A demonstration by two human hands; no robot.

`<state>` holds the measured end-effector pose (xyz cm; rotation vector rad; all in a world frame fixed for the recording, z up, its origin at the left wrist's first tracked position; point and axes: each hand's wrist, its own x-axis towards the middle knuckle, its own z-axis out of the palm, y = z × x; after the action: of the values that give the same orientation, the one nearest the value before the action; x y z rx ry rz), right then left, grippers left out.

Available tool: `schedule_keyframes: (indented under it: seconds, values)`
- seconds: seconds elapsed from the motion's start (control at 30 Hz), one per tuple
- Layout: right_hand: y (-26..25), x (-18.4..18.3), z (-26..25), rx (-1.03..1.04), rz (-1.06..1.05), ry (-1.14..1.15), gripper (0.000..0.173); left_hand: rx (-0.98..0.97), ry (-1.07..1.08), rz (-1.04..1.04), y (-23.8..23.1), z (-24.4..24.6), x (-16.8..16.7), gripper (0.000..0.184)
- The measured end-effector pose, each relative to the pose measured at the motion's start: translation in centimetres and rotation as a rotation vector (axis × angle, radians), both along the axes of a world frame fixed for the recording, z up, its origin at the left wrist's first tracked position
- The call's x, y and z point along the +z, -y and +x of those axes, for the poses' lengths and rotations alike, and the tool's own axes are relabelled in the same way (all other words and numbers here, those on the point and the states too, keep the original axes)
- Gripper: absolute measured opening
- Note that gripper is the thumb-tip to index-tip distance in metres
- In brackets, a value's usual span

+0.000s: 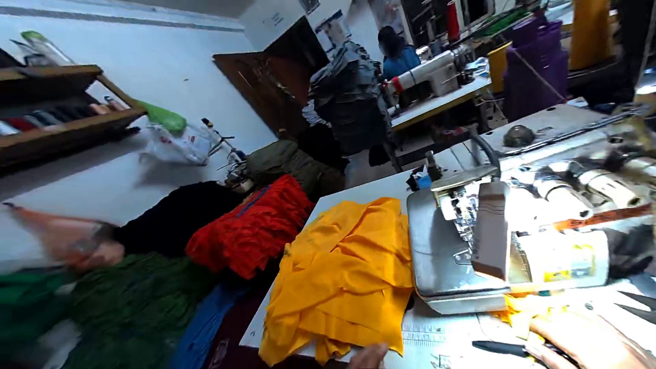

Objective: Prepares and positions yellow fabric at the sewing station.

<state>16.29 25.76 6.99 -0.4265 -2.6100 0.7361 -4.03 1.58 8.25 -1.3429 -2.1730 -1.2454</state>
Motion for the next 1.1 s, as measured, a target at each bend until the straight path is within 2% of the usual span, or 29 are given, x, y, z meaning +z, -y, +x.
schedule_keyframes:
  seconds: [0.17, 0.3, 0.4, 0.47, 0.53, 0.57, 0.6, 0.73, 0.8, 0.93, 1.0, 1.1]
  values:
    - [0.6, 1.5, 0.1, -0.061, -0.117, 0.115, 0.043, 0.05, -0.117, -0.153, -3.6, -2.9, 2.8, 0.021]
    - [0.2, 1.0, 0.0, -0.022, -0.116, 0.139, 0.044, 0.047, -0.311, -0.16, -6.5, -4.9, 2.6, 0.02]
    - [-0.4, 0.5, -0.1, 0.021, -0.089, 0.174, 0.044, 0.005, -0.419, -0.293, -8.3, -5.9, 1.8, 0.028]
    - [-0.6, 0.4, -0.2, 0.028, -0.08, 0.182, 0.045, 0.03, -0.525, -0.305, -9.2, -6.6, 1.0, 0.02]
    - [-0.6, 0.3, -0.2, 0.031, -0.076, 0.17, 0.044, 0.049, -0.612, -0.257, -9.5, -7.4, 0.2, 0.005]
    - [-0.6, 0.3, -0.2, 0.029, -0.077, 0.166, 0.044, 0.054, -0.628, -0.231, -9.5, -7.6, 0.1, 0.002]
    - [-0.5, 0.3, -0.1, 0.026, -0.077, 0.166, 0.044, 0.057, -0.632, -0.21, -9.3, -7.8, 0.2, 0.007]
    - [-0.5, 0.2, -0.1, 0.032, -0.077, 0.166, 0.044, 0.055, -0.535, -0.144, -7.0, -7.7, 1.8, 0.019]
    - [-0.4, 0.2, -0.1, 0.023, -0.072, 0.15, 0.043, 0.011, -0.493, -0.192, -5.3, -7.4, 3.1, 0.02]
    - [-0.2, 0.6, -0.1, 0.019, -0.096, 0.172, 0.042, -0.206, -0.258, -0.651, -1.4, -4.9, 6.3, 0.014]
    - [0.2, 0.9, 0.0, -0.024, -0.112, 0.157, 0.043, -0.235, -0.133, -0.836, -0.1, -4.5, 6.9, 0.014]
    - [1.1, 2.0, 0.1, -0.096, -0.128, 0.152, 0.045, -0.213, -0.04, -0.986, 1.2, -4.9, 7.1, 0.015]
